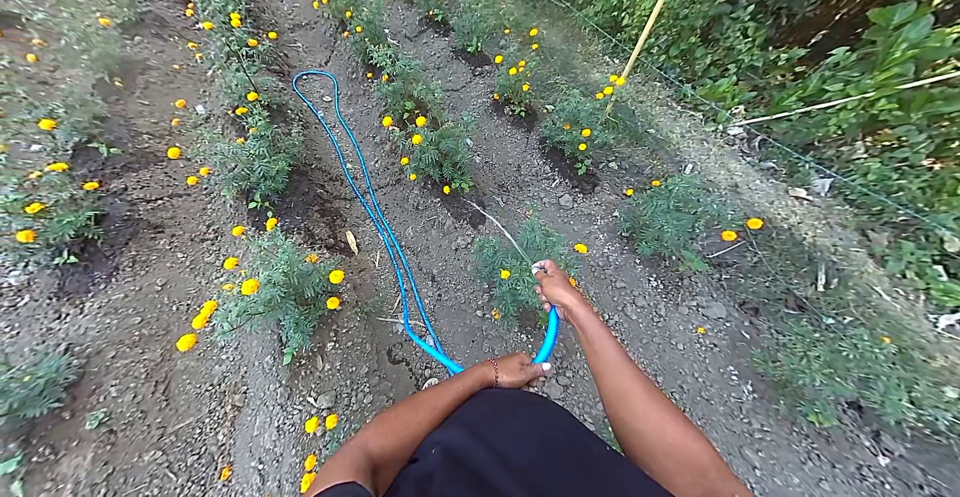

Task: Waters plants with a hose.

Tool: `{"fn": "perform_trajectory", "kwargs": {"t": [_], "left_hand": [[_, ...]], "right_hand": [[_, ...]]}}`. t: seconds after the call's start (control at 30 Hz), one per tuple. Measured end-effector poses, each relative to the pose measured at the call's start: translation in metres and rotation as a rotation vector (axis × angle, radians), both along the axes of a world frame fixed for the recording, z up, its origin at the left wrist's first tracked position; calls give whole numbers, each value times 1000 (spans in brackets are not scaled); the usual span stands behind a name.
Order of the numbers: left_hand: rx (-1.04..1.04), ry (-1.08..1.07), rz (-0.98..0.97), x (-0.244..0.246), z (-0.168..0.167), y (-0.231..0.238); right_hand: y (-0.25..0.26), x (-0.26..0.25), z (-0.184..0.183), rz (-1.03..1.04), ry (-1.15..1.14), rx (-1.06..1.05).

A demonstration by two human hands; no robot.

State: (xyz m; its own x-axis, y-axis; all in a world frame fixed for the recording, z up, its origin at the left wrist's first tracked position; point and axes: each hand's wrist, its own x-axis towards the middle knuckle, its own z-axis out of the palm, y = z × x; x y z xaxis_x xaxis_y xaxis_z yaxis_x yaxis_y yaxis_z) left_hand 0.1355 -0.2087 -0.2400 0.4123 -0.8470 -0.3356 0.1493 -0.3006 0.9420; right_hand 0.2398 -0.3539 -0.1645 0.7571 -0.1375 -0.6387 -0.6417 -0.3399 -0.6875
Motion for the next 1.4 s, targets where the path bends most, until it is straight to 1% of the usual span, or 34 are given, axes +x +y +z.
{"fn": "perform_trajectory", "kwargs": {"t": [0.27, 0.43, 0.77, 1.13, 1.4], "left_hand": [[10, 27, 35, 1, 1, 3], [46, 79, 82, 3, 8, 5], [44, 61, 117, 6, 8, 10], [36, 82, 129, 5, 5, 12], [30, 44, 106, 6, 5, 13]], "right_hand": [[6, 2, 6, 3, -56, 29], [11, 6, 12, 9, -113, 32], [17, 8, 16, 3, -196, 60], [20, 8, 17, -5, -200, 58], [19, 8, 15, 2, -189, 49]]}}
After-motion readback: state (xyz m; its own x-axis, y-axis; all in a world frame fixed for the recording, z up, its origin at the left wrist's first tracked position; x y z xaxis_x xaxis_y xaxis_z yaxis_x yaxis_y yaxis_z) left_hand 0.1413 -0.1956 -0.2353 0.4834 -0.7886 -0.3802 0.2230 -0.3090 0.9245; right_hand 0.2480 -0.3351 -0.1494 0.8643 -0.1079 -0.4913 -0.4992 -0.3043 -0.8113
